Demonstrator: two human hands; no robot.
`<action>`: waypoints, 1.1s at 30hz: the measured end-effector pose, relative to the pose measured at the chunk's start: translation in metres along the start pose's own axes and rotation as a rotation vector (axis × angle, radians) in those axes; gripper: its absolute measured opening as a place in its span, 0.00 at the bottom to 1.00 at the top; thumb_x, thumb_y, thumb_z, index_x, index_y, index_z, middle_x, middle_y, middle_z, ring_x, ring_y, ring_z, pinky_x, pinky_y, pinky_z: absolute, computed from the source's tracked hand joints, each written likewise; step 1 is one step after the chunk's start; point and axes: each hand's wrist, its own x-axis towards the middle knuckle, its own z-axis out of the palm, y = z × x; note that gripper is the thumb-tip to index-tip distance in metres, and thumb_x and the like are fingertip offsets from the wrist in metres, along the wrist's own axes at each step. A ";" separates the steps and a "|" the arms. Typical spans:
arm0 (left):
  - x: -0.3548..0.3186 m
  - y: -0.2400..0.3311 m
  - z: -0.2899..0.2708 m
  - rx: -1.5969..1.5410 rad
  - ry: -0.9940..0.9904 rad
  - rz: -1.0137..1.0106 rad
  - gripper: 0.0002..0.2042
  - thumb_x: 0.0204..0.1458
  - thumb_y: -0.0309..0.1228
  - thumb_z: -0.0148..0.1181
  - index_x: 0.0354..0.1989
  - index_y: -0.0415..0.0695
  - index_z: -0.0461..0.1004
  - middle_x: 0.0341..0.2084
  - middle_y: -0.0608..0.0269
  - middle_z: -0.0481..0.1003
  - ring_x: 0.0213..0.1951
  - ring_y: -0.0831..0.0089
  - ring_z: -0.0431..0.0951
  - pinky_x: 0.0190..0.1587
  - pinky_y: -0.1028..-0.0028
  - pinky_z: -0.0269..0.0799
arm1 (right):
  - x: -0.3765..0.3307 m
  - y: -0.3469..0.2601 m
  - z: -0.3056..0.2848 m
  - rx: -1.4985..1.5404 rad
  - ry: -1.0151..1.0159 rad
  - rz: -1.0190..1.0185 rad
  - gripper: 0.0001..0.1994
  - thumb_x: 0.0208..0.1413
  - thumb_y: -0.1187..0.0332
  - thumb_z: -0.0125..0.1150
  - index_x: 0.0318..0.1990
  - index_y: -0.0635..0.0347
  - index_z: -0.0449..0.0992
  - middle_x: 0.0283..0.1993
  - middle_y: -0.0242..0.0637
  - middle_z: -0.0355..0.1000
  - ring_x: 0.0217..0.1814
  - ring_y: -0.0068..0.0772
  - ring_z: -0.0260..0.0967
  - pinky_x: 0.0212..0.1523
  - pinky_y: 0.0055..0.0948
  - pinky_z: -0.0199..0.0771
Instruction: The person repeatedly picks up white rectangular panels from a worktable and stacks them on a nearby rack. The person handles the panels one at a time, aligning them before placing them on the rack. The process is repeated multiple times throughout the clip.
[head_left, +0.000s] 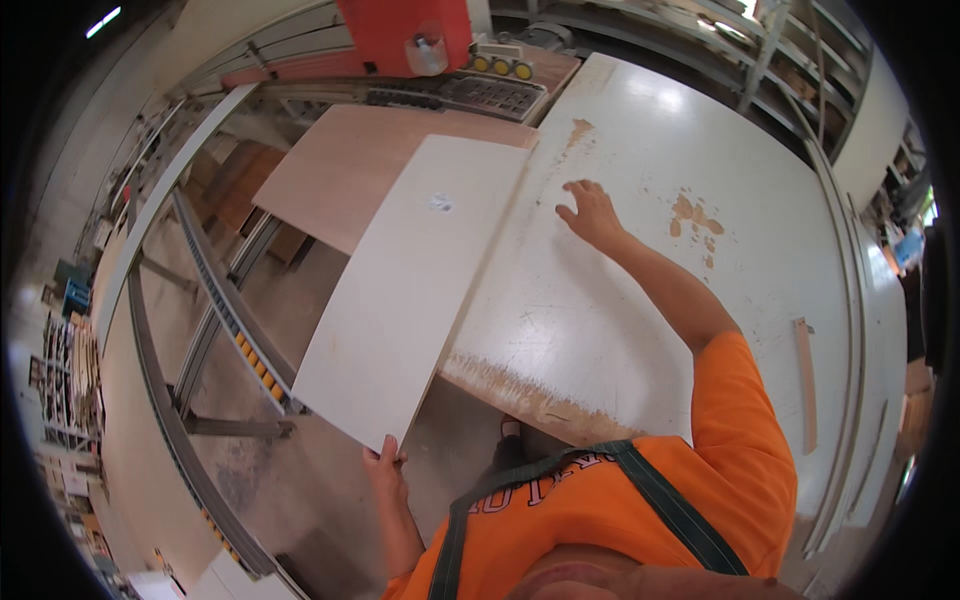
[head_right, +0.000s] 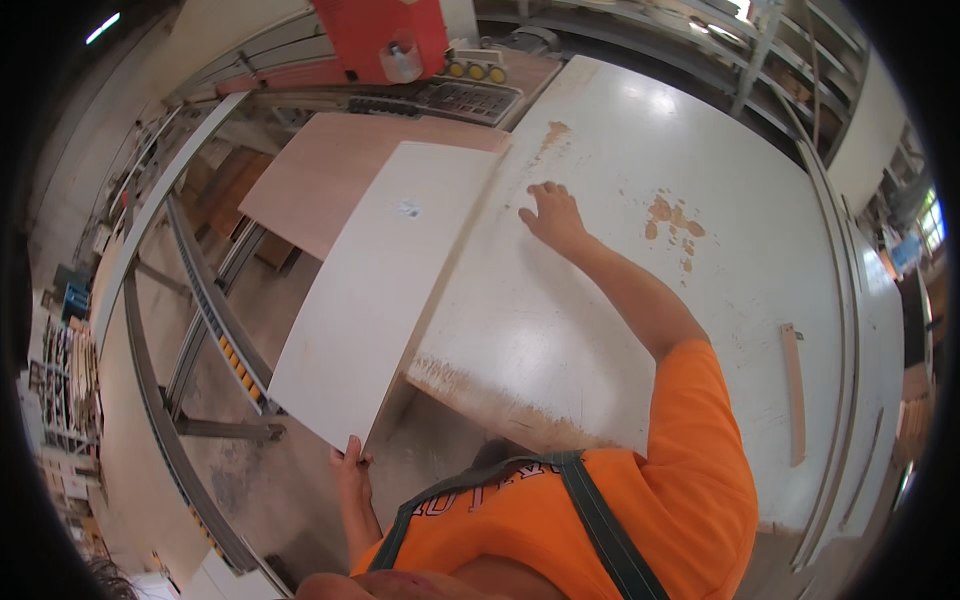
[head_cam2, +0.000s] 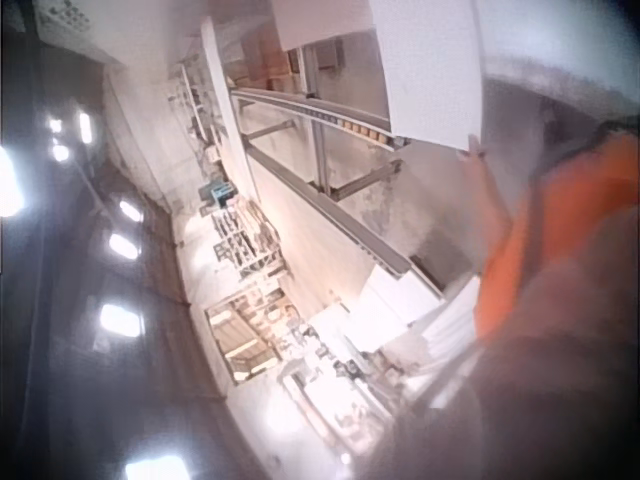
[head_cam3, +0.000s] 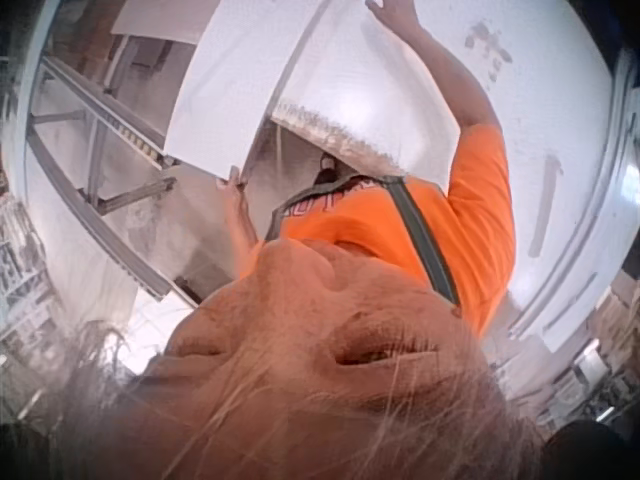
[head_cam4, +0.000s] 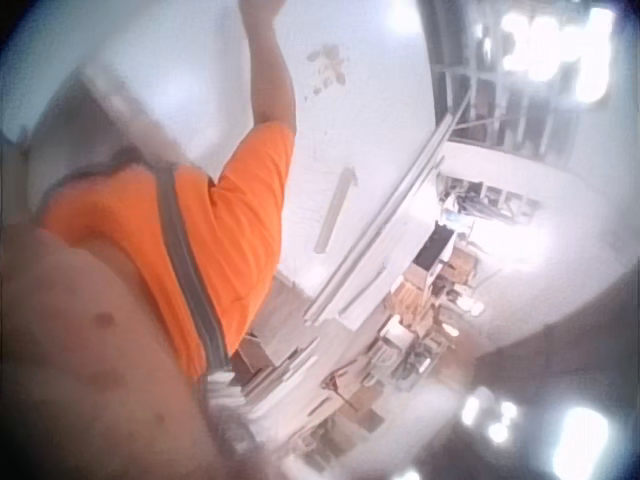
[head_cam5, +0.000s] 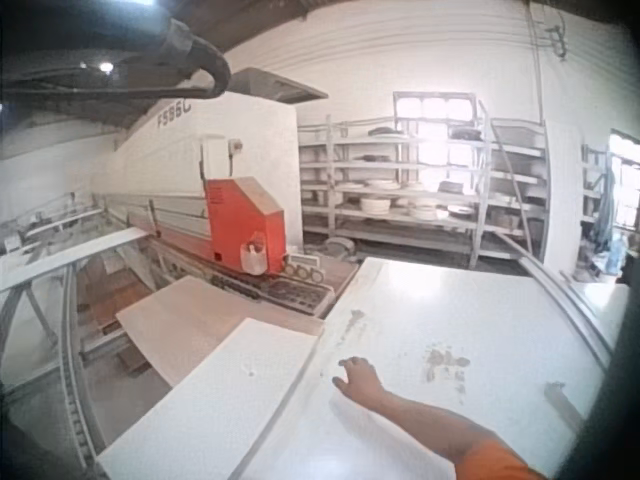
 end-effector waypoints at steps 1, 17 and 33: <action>-0.012 -0.004 -0.016 0.091 -0.005 -0.040 0.18 0.53 0.33 0.65 0.49 0.41 0.68 0.35 0.65 0.74 0.30 0.75 0.72 0.27 0.75 0.68 | 0.017 -0.003 0.008 -0.084 0.045 -0.016 0.23 0.50 0.60 0.65 0.52 0.63 0.73 0.52 0.47 0.70 0.56 0.49 0.65 0.54 0.47 0.66; -0.079 -0.021 -0.064 -0.303 -0.238 0.137 0.31 0.51 0.31 0.62 0.63 0.37 0.58 0.53 0.51 0.68 0.56 0.55 0.69 0.57 0.53 0.68 | -0.040 0.079 -0.020 0.309 -0.390 0.573 0.40 0.54 0.36 0.52 0.40 0.78 0.79 0.39 0.57 0.78 0.42 0.52 0.78 0.46 0.42 0.76; -0.175 -0.010 0.420 -0.346 -1.326 -0.388 0.18 0.58 0.36 0.56 0.53 0.37 0.70 0.47 0.56 0.77 0.49 0.63 0.76 0.55 0.61 0.71 | -0.685 0.014 -0.423 0.829 1.212 1.271 0.27 0.56 0.54 0.65 0.55 0.68 0.69 0.48 0.43 0.74 0.45 0.33 0.75 0.44 0.34 0.78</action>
